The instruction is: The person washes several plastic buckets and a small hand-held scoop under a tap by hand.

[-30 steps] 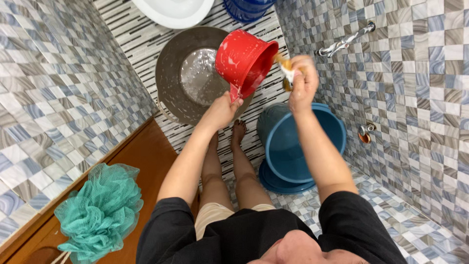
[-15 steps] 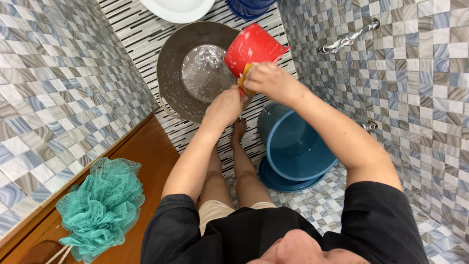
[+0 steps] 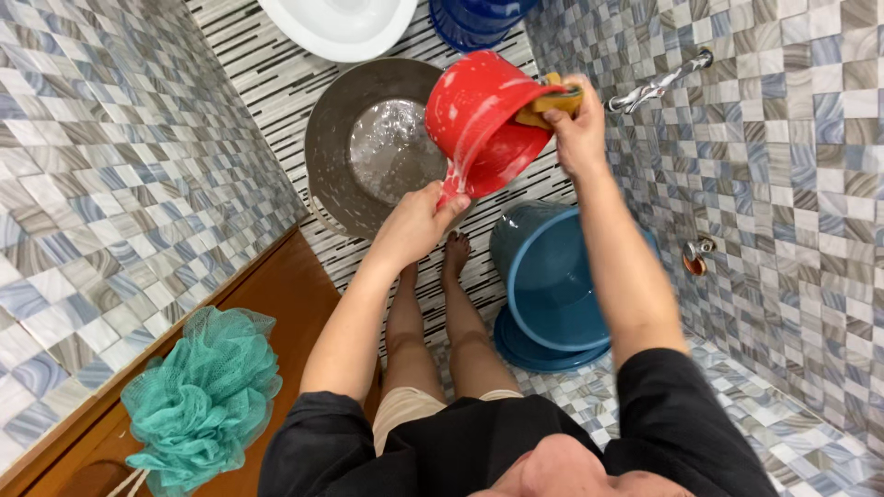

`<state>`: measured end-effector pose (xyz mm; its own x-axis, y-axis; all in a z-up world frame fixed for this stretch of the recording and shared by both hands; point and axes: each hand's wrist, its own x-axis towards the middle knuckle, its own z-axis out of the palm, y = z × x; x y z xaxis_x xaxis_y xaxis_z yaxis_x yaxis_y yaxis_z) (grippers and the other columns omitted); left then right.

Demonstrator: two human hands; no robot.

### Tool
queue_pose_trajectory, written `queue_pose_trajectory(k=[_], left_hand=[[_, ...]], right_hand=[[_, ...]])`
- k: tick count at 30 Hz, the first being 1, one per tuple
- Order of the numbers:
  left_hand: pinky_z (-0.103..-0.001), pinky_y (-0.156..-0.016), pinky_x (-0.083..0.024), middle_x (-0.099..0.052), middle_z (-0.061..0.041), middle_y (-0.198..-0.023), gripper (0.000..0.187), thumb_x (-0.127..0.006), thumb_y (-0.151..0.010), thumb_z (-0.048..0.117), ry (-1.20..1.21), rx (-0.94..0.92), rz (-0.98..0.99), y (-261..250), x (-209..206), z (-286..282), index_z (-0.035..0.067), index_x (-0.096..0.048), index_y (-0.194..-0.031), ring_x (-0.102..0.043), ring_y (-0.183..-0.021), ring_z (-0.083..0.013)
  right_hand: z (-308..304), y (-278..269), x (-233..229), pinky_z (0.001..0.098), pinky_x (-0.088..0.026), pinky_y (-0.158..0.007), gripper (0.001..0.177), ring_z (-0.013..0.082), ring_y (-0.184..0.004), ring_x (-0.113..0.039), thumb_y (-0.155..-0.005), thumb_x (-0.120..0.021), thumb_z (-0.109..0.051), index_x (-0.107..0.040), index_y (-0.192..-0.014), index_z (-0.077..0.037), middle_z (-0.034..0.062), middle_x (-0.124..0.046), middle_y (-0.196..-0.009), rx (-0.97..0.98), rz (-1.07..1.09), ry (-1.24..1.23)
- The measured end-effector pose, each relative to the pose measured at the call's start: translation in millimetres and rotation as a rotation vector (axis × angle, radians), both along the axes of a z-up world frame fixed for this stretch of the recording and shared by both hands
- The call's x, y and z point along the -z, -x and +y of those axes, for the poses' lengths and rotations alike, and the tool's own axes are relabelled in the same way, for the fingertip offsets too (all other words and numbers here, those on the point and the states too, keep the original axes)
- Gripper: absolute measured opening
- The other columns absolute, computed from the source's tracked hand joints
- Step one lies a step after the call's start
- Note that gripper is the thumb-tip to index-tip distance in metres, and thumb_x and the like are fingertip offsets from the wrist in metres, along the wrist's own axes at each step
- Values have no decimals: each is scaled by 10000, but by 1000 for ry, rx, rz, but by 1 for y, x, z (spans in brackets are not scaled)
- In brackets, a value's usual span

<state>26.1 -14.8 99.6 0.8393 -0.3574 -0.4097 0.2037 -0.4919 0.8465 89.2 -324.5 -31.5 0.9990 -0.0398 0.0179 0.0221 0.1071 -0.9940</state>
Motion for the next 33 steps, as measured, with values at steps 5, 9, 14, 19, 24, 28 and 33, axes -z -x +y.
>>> queue_pose_trajectory(k=[5, 9, 14, 19, 24, 28, 33], left_hand=[[-377, -640, -533, -652, -135, -681, 513, -524, -1043, 512, 133, -95, 87, -7, 38, -15, 13, -639, -1016, -691, -655, -263], [-324, -550, -510, -620, -63, -643, 490, -507, -1053, 527, 240, -235, 38, -5, 65, -34, 51, -611, -1104, -634, -553, -151], [-251, -414, -431, -671, -34, -849, 447, -565, -1019, 407, 507, -564, 142, -4, 76, -33, 86, -519, -1326, -564, -515, -69], [-230, -393, -372, -680, 21, -963, 552, -721, -913, 123, 628, -508, 258, 8, 73, -16, 48, -441, -1382, -475, -476, -49], [-233, -368, -354, -538, 4, -664, 666, -670, -857, -4, 685, -464, 517, 22, 82, -23, 107, -436, -1471, -427, -418, -52], [-239, -376, -331, -493, 26, -670, 434, -616, -882, -7, 765, -532, 635, 16, 88, -30, -2, -523, -1306, -395, -434, -55], [-227, -376, -304, -411, 55, -627, 434, -624, -868, 15, 817, -519, 766, 8, 74, -20, 79, -544, -1290, -358, -426, -44]], right_hand=[[82, 45, -23, 357, -531, -1047, 358, 179, -1170, -641, -1026, -628, -196, -548, -1348, -61, 60, -646, -1275, 341, 115, -530], [128, 56, -40, 367, -545, -1026, 365, 207, -1139, -660, -1050, -641, -184, -563, -1348, 12, 101, -671, -1253, 471, 164, -551], [147, 83, -36, 332, -513, -1016, 404, 170, -1128, -619, -1025, -699, -83, -542, -1392, -24, 63, -651, -1233, 323, 109, -234], [96, 65, -69, 338, -487, -1057, 345, 171, -1177, -576, -945, -683, -9, -606, -1276, -67, 40, -598, -1232, 138, -161, 100], [82, 25, -125, 458, -403, -1211, 486, 294, -1403, -500, -832, -579, 39, -618, -1311, -32, 150, -572, -1448, -29, -344, 631], [110, 32, -136, 476, -438, -1190, 436, 313, -1328, -572, -839, -619, 49, -638, -1265, -45, 106, -639, -1306, -4, -446, 830], [98, 27, -163, 447, -515, -1139, 369, 318, -1262, -626, -925, -609, 35, -647, -1275, -73, 107, -641, -1312, 293, -508, 593]])
